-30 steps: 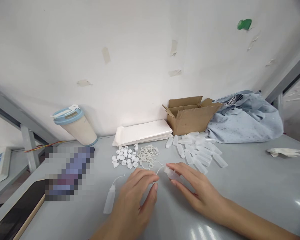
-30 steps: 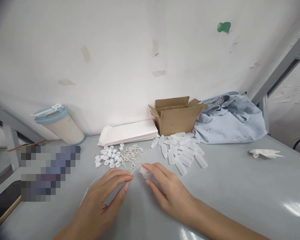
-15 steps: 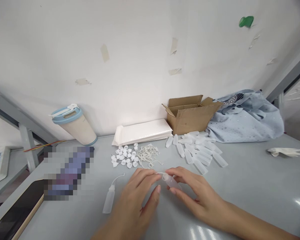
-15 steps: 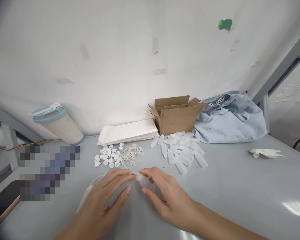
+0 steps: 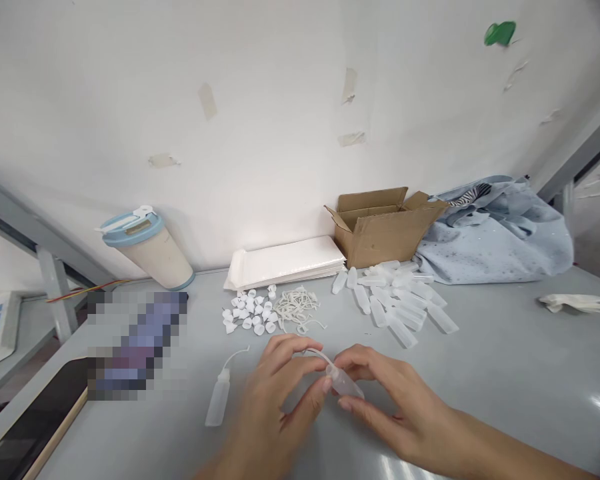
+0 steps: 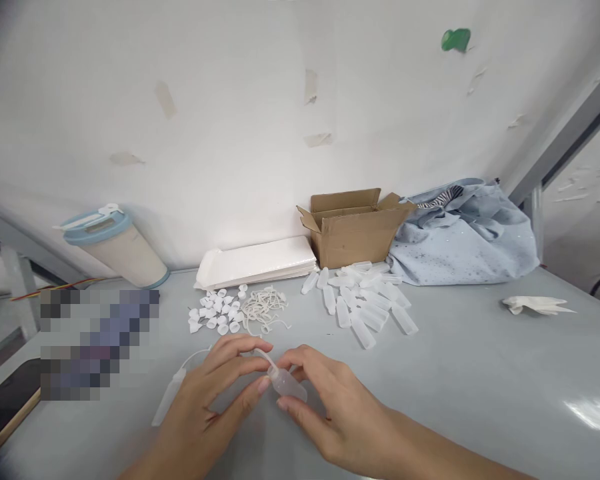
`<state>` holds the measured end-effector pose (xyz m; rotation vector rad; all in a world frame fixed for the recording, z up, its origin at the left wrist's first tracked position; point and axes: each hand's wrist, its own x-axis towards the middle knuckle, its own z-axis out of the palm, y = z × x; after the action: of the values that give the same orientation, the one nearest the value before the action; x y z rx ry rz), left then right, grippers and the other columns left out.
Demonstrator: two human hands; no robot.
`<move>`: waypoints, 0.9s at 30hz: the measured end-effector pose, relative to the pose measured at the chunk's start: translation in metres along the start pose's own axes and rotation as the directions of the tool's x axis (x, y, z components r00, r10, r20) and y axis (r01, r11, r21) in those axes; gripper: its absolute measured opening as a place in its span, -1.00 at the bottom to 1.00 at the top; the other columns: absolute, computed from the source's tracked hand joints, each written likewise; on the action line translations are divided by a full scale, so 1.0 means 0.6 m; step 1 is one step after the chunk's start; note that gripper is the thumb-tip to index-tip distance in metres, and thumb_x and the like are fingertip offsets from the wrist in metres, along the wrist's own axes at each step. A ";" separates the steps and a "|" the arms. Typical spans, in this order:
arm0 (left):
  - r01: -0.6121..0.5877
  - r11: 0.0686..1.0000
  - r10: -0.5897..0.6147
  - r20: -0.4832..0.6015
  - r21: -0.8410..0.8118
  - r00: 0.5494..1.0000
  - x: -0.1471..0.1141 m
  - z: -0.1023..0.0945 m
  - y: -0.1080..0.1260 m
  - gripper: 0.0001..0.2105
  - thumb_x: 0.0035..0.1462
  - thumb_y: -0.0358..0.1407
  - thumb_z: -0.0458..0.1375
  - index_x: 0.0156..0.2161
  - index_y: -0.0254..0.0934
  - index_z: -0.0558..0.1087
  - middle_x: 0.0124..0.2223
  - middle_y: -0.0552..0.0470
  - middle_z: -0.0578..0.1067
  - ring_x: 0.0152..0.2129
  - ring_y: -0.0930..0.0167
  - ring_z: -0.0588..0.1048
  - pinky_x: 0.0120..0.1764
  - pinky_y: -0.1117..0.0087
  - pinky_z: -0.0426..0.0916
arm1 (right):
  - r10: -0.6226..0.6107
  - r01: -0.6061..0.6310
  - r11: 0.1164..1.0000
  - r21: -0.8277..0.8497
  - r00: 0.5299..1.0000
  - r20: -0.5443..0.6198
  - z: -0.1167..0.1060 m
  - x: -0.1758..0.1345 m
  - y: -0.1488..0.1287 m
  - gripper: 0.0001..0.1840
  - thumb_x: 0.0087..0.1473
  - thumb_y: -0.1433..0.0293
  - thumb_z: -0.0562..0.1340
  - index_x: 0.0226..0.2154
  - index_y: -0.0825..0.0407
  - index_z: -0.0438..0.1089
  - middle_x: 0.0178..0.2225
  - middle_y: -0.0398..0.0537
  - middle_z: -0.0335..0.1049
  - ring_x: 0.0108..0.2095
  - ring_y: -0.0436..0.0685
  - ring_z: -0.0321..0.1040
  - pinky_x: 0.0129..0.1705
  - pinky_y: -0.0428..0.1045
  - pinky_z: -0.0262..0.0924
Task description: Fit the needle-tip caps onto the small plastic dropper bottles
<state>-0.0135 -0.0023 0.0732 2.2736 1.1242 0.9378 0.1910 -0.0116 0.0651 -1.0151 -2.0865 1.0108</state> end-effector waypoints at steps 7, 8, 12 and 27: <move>0.146 0.988 -0.145 0.022 -0.051 0.989 -0.001 0.002 0.005 -0.92 0.13 -0.33 0.15 -0.29 -0.13 0.50 -0.07 -0.03 0.48 -0.02 0.22 0.37 -0.02 0.05 0.37 | 0.032 -0.031 0.998 0.057 0.999 -0.004 0.006 0.001 -0.001 -0.80 0.14 0.45 0.13 -0.13 -0.03 0.22 -0.24 -0.06 0.42 -0.23 0.09 0.43 -0.17 0.03 0.39; 0.158 0.987 -0.157 0.017 -0.041 0.987 -0.002 0.002 0.005 -0.93 0.12 -0.32 0.16 -0.29 -0.13 0.50 -0.05 -0.03 0.47 0.00 0.20 0.35 0.00 0.01 0.35 | 0.038 -0.037 0.997 0.072 0.999 -0.008 0.006 0.001 -0.002 -0.81 0.14 0.45 0.14 -0.15 -0.03 0.22 -0.24 -0.06 0.43 -0.23 0.09 0.43 -0.20 0.02 0.40; 0.185 0.983 -0.186 0.006 0.012 0.983 -0.005 0.006 0.004 -0.92 0.12 -0.26 0.16 -0.28 -0.10 0.50 0.03 -0.02 0.42 0.10 0.14 0.24 0.03 -0.11 0.29 | 0.079 -0.077 0.994 0.080 0.997 -0.018 0.007 -0.001 -0.001 -0.82 0.13 0.43 0.15 -0.17 -0.01 0.22 -0.24 -0.03 0.42 -0.21 0.11 0.43 -0.41 -0.08 0.38; 0.134 0.986 -0.124 0.101 -0.099 0.987 -0.001 -0.008 0.011 -0.82 0.21 -0.31 0.05 -0.13 -0.08 0.45 0.09 0.01 0.40 0.14 0.26 0.24 0.08 0.06 0.31 | 0.011 -0.016 0.961 0.274 1.000 0.019 -0.005 0.001 -0.022 -0.69 0.16 0.48 0.10 -0.03 -0.08 0.21 -0.18 -0.06 0.43 -0.18 0.06 0.40 -0.11 0.06 0.33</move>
<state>-0.0136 -0.0059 0.0802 2.1109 1.1385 0.8104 0.1882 -0.0154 0.0780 -0.8827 -1.8877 1.2785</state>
